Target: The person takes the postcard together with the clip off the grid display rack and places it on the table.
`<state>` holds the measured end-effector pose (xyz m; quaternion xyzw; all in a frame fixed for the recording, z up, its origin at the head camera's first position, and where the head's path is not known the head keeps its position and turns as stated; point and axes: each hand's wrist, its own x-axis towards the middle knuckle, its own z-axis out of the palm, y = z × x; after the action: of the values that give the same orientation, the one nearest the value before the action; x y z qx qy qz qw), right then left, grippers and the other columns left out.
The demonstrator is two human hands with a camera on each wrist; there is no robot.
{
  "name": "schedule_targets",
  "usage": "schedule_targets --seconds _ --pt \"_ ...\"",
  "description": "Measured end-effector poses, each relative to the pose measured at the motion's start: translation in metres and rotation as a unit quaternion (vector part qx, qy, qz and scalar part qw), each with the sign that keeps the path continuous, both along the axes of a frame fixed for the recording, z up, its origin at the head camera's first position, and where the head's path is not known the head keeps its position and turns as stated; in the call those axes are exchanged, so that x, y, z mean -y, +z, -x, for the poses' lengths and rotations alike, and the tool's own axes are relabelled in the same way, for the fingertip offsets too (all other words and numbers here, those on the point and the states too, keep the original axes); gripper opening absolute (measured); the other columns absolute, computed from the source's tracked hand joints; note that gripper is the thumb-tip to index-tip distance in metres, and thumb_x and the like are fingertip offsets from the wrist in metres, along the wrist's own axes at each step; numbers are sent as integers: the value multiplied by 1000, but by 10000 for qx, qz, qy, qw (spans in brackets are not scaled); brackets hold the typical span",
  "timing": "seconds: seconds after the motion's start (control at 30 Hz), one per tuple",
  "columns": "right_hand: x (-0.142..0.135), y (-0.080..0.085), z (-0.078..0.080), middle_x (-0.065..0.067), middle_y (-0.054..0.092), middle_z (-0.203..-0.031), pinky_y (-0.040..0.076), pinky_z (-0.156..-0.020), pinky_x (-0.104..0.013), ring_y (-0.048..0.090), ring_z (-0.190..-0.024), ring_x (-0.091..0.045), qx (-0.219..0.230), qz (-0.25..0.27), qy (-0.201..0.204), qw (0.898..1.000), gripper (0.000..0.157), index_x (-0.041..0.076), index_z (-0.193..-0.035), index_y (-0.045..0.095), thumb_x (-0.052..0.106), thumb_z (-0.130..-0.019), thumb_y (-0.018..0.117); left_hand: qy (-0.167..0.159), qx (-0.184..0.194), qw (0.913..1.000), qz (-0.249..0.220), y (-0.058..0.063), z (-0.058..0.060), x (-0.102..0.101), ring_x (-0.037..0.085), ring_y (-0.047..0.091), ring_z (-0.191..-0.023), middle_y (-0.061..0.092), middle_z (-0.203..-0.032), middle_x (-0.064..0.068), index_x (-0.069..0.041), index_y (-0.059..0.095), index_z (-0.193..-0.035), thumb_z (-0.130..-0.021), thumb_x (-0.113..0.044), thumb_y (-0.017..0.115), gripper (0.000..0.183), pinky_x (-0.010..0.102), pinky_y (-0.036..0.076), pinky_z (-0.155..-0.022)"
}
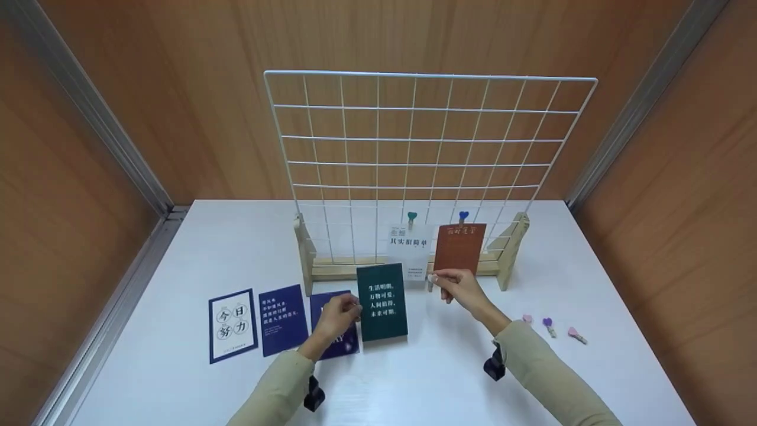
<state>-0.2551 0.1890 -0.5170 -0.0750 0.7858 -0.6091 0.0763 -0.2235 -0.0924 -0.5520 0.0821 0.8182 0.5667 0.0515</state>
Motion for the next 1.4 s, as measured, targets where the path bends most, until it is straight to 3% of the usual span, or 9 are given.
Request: schedule_targets --seconds 0.2,0.6,0.97,1.4 --pt "-13 8 -7 -1 54 -58 43 -48 -21 48 -50 -10 307 82 -30 9995 27 -9 -104 58 11 -87 55 23 370 9993 -76 -8 -1 -1 22 56 -68 56 -73 7 6 57 -94 -87 -1 50 12 33 48 -58" --pt "-50 -4 -8 -2 52 -60 42 -49 -20 47 -51 -8 483 -8 -296 9984 34 -8 -104 58 19 -85 58 141 987 9950 -62 -19 -6 -3 21 56 -68 57 -75 8 6 57 -96 -86 -3 51 14 33 49 -60" --pt "-96 -13 -16 1 50 -57 42 -48 -19 46 -50 -6 796 -273 -515 9951 36 -10 -107 56 20 -86 58 76 954 9954 -63 -30 -13 -2 17 55 -62 58 -70 8 6 58 -90 -85 -1 52 10 31 50 -55" --pt "-134 -35 -25 0 50 -58 39 -47 -23 44 -49 -9 1246 -990 -833 9837 29 -8 -103 57 16 -87 55 227 1140 9932 37 -32 -13 -5 15 56 -58 57 -67 7 6 58 -90 -84 -1 54 10 28 49 -51"
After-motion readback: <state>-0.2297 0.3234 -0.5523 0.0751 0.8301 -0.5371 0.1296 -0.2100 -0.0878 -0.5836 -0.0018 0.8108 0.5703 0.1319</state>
